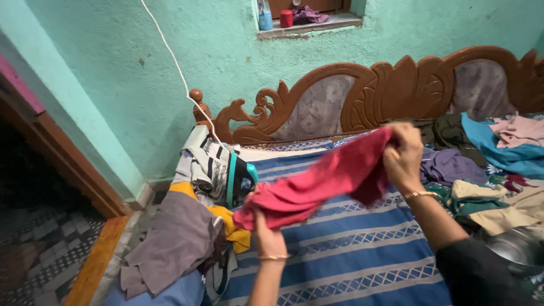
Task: The person irons a red t-shirt on a bed. They smooth the fabric, use a teal electric iron to press the back and front, and flip the shirt to iron both sides.
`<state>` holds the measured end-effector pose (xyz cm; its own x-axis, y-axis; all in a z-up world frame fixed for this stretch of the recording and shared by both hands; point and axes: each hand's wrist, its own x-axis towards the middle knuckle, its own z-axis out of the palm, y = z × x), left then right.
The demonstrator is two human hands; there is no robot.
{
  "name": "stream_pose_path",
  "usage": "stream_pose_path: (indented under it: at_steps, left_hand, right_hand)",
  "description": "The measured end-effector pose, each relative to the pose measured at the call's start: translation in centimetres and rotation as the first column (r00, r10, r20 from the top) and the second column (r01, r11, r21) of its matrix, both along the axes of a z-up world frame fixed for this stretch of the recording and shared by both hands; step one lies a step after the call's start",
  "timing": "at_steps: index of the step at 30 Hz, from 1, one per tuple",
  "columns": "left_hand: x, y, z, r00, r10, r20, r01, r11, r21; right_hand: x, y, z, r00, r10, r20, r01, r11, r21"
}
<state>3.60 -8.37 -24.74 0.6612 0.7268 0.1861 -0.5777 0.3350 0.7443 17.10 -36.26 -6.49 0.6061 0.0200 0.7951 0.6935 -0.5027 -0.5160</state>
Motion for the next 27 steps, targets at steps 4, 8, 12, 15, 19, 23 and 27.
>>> stream_pose_path:
  at_steps: [4, 8, 12, 15, 19, 23, 27]
  left_hand:
    - [-2.5, -8.1, -7.4, 0.931, 0.289, -0.223, -0.087, 0.769, 0.633]
    - [-4.6, -11.8, -14.6, 0.919, 0.025, -0.394, 0.37, 0.293, 0.882]
    - [-5.3, -6.3, -17.5, 0.447, -0.379, -0.81, 0.879, 0.021, 0.475]
    - [-3.9, -1.5, -17.5, 0.63, -0.078, -0.773, 0.711, 0.457, 0.534]
    - [-1.9, 5.4, -17.4, 0.663, 0.246, -0.707, 0.47, 0.599, 0.648]
    - [-0.8, 7.7, -18.3, 0.685, 0.431, -0.587, 0.437, 0.402, 0.805]
    - [0.6, 5.9, -17.6, 0.674, 0.584, -0.452, 0.357, 0.278, 0.892]
  right_hand:
    - [2.3, 1.3, -4.6, 0.97, -0.242, 0.023, 0.241, 0.969, 0.063]
    - [2.5, 0.1, -19.2, 0.967, -0.222, -0.126, 0.182, 0.946, -0.269]
    - [-4.3, 0.2, -30.6, 0.834, 0.038, -0.55, -0.207, 0.946, -0.25]
    - [-8.1, 1.7, -32.8, 0.861, -0.14, -0.489, -0.071, 0.918, -0.389]
    - [-9.0, 3.0, -31.9, 0.744, -0.312, -0.591, -0.087, 0.831, -0.549]
    - [-8.3, 2.8, -27.6, 0.383, 0.396, -0.834, -0.127, 0.917, 0.377]
    - [-9.4, 2.5, -17.5, 0.327, 0.628, -0.707, -0.075, 0.762, 0.643]
